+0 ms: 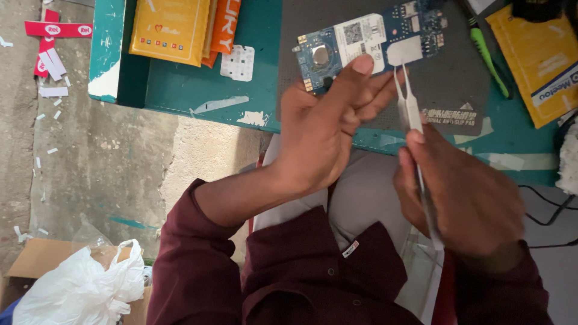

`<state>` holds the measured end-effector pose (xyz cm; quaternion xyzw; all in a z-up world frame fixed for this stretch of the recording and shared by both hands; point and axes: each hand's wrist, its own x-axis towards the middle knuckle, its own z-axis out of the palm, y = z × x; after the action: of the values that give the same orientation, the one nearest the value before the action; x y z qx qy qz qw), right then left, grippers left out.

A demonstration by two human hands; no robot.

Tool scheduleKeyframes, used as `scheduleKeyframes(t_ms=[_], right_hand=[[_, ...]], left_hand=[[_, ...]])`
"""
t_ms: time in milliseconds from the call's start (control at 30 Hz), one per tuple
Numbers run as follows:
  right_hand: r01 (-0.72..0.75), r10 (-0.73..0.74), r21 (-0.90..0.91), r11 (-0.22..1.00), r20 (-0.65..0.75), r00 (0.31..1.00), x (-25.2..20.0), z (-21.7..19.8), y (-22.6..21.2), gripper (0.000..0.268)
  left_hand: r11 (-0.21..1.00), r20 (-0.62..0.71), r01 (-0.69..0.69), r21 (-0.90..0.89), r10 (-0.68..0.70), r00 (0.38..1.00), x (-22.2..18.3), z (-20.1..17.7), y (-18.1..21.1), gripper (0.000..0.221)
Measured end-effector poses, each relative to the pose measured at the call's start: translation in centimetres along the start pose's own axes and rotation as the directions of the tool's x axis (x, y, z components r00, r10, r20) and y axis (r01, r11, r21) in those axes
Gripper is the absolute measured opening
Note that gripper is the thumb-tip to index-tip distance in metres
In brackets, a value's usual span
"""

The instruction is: The person disassembles a smartphone, removes the battery, and then uses tweezers to peel off a sticker from the motherboard. The person handles the phone casing, battery, and motherboard throughout the process.

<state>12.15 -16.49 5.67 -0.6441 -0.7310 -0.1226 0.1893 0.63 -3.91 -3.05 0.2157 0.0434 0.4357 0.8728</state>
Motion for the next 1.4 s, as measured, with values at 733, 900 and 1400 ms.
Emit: scheduleKeyframes(t_ms=[733,900,1400], right_hand=[[0.28,-0.307,-0.141,0.95,-0.233,0.923,-0.4,5.4,1.6,0.026],[0.297,-0.329,-0.147,0.943,-0.297,0.896,-0.6,6.7,2.2,0.028],[0.184,-0.147,0.143,0.972,-0.231,0.962,-2.0,5.2,4.0,0.024]], left_hand=[[0.995,-0.063,0.093,-0.024,-0.094,0.994,0.7,0.6,1.9,0.029],[0.995,-0.066,0.097,-0.017,-0.098,0.993,0.9,0.6,2.1,0.027],[0.999,-0.059,0.042,0.025,-0.04,0.997,1.4,-0.2,1.9,0.03]])
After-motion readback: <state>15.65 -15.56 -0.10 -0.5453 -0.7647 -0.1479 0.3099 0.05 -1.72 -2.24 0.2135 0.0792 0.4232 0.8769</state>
